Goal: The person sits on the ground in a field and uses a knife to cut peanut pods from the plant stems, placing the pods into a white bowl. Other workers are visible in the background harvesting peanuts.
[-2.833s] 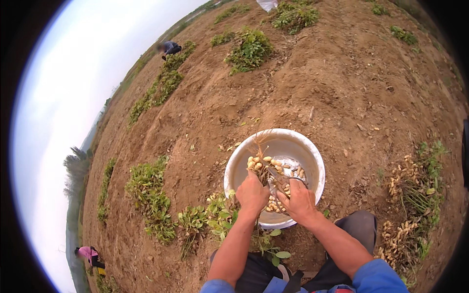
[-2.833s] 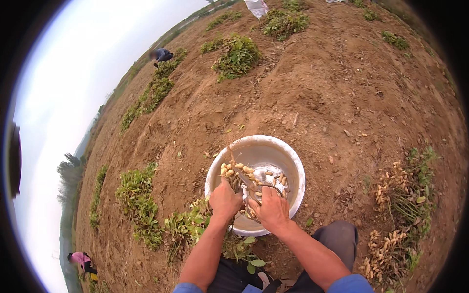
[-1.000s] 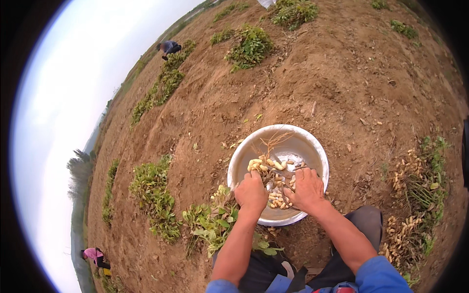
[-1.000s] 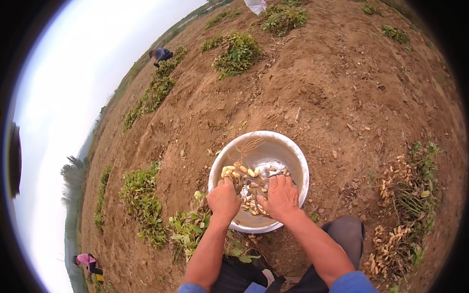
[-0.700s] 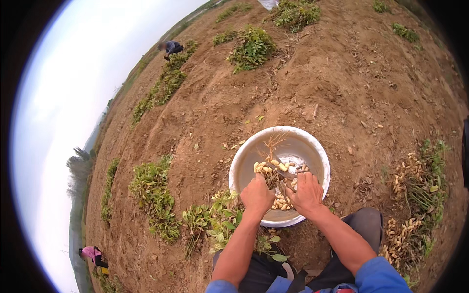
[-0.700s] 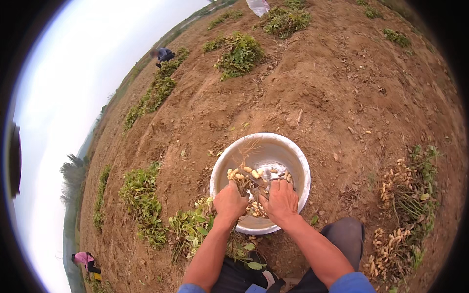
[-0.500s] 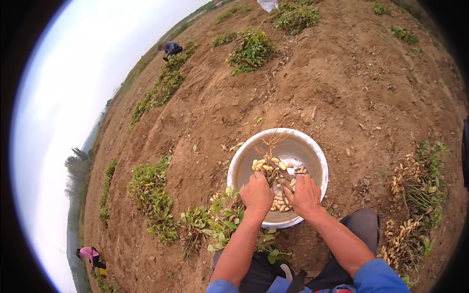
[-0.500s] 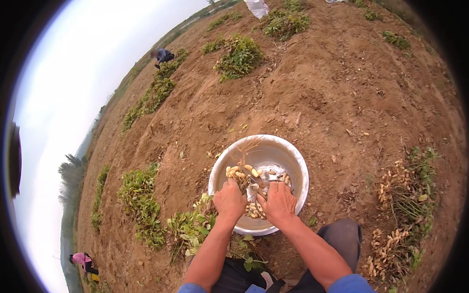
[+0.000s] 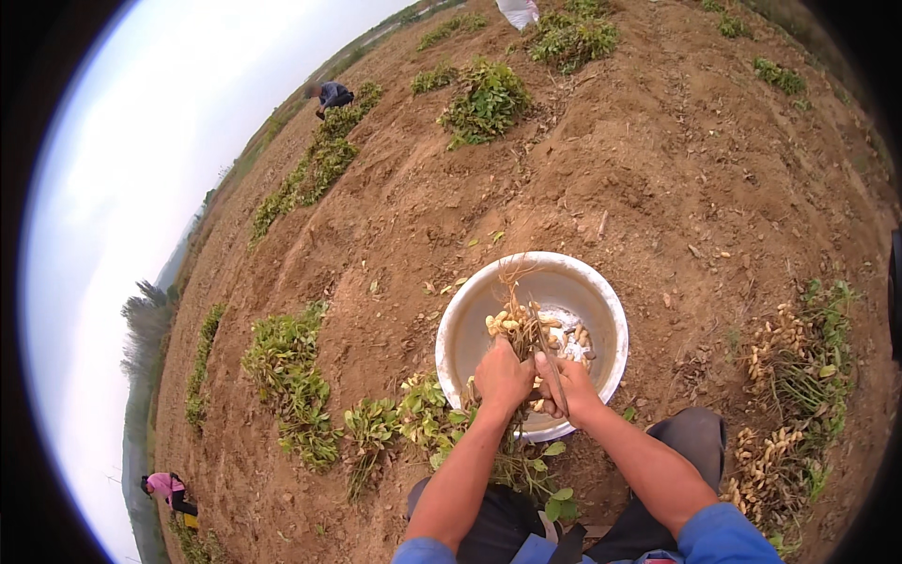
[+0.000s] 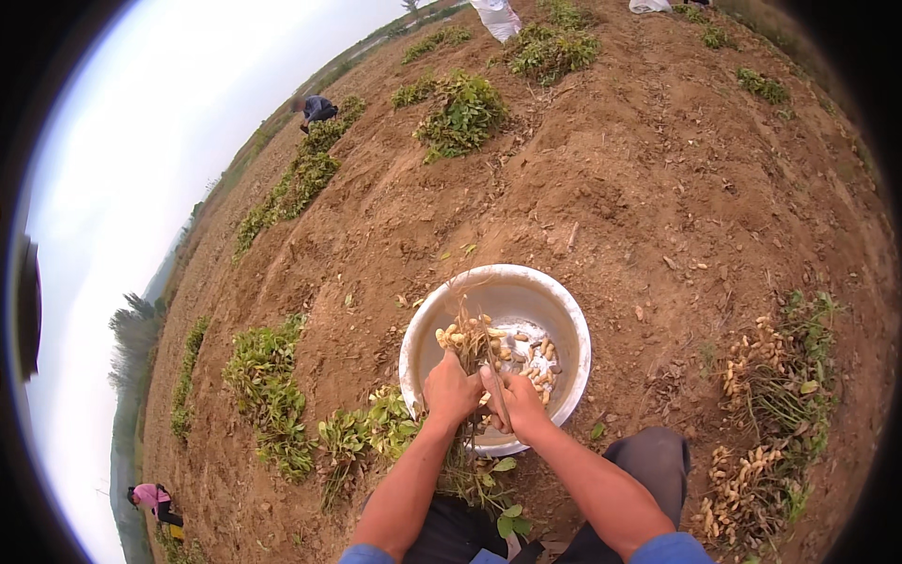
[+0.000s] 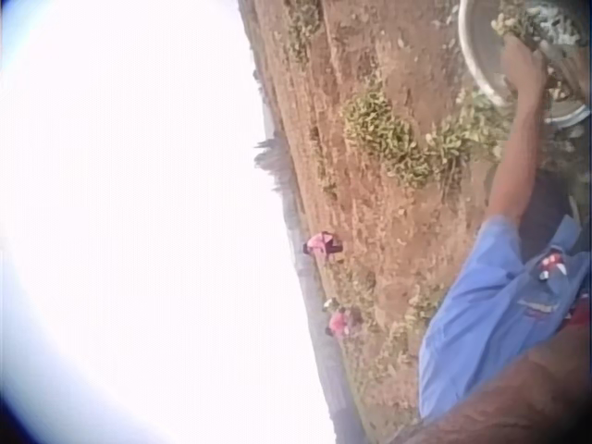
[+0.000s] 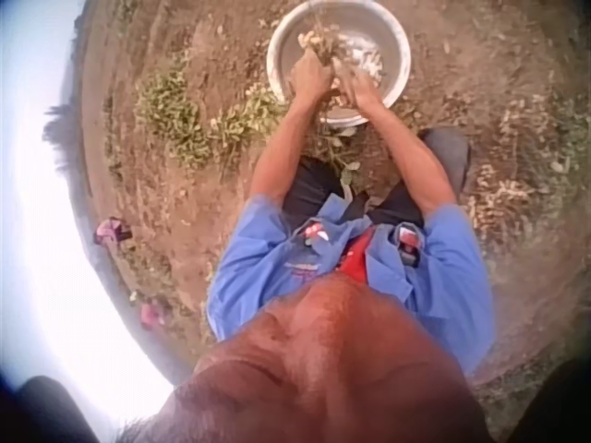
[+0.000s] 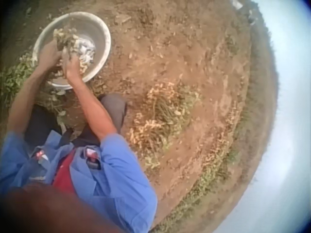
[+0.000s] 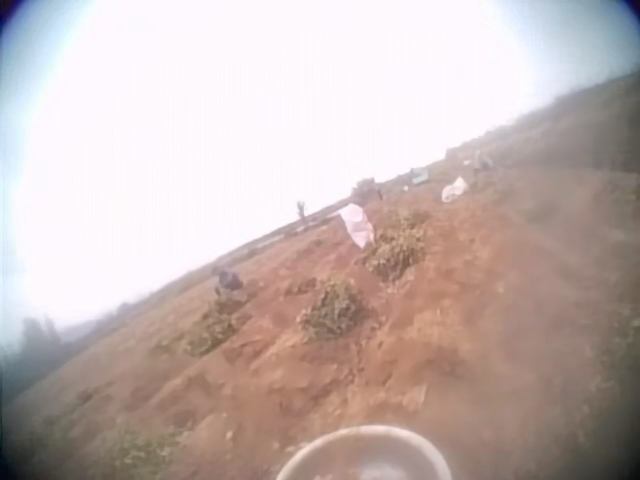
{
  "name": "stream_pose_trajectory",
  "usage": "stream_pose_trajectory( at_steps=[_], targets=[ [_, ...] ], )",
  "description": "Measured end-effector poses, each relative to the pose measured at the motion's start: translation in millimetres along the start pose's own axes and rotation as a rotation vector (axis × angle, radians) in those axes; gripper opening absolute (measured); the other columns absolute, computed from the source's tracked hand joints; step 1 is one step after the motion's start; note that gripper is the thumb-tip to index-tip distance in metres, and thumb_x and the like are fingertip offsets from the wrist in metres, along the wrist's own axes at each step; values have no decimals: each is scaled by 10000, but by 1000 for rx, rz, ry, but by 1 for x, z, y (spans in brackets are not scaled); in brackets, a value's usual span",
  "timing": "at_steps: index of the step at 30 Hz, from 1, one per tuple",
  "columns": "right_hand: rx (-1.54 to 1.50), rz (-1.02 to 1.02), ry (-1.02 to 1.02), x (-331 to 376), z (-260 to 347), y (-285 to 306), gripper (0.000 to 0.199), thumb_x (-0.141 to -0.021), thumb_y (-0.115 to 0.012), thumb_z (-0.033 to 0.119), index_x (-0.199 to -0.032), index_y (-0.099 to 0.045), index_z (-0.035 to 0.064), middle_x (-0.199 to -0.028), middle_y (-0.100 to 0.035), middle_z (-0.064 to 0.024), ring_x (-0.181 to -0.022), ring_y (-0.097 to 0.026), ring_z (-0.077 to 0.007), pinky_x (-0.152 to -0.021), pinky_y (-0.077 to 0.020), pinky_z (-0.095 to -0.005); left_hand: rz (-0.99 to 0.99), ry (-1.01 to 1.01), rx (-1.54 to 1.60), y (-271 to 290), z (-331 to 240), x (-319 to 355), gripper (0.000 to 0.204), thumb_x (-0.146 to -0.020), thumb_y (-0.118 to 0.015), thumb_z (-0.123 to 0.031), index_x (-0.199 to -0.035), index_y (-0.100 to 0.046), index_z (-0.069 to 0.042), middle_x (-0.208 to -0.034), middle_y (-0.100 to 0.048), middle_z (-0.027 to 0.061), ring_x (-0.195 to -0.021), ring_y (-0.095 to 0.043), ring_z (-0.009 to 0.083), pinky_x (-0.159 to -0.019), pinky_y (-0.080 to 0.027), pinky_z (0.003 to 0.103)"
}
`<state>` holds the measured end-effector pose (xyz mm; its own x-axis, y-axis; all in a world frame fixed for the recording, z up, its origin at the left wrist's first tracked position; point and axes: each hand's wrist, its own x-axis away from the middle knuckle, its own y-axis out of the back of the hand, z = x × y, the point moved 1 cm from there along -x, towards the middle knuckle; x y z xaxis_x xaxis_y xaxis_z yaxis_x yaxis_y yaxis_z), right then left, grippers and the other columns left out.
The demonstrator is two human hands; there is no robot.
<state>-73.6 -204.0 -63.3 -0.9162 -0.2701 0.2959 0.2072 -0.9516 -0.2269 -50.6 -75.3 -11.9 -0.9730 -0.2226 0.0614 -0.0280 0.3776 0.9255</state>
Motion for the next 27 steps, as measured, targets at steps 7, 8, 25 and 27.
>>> stream_pose_trajectory(
  at_steps=[7, 8, 25, 27],
  targets=[
    [-255, 240, -245, 11, 32, 10, 606, -918, -584, 624, -973, -531, 23, -571, -433, 12, -417, -453, -83, -351, -293, -218, 33, -228, 136, 0, 38, -18, 430, -799, -734, -316, -1083, -572, -36, -933, -696, 228, -933, -662, 431, -810, -510, 506],
    [-237, 267, -261, 11, 37, 15, 605, -919, -586, 621, -987, -531, 22, -568, -436, 11, -418, -454, -83, -350, -291, -217, 61, -289, 149, 8, 45, -21, 426, -800, -732, -310, -1093, -572, -46, -937, -696, 223, -942, -659, 428, -815, -508, 501],
    [569, 291, -259, -21, 8, 45, 791, -873, -528, 742, -1024, -679, -20, -641, -541, -28, -603, -558, -173, -574, -490, -370, 344, -90, 773, 44, 87, -28, 437, -773, -713, -6, -1193, -614, 66, -1071, -700, 114, -932, -648, 178, -852, -517, 332],
    [142, 235, -301, -7, 2, 27, 732, -911, -470, 731, -1022, -564, 14, -658, -464, 9, -556, -510, -141, -517, -473, -315, 308, -66, 807, 44, 85, -32, 396, -755, -696, 15, -1149, -653, 29, -1005, -700, 51, -876, -639, 136, -801, -521, 314]
  ],
)
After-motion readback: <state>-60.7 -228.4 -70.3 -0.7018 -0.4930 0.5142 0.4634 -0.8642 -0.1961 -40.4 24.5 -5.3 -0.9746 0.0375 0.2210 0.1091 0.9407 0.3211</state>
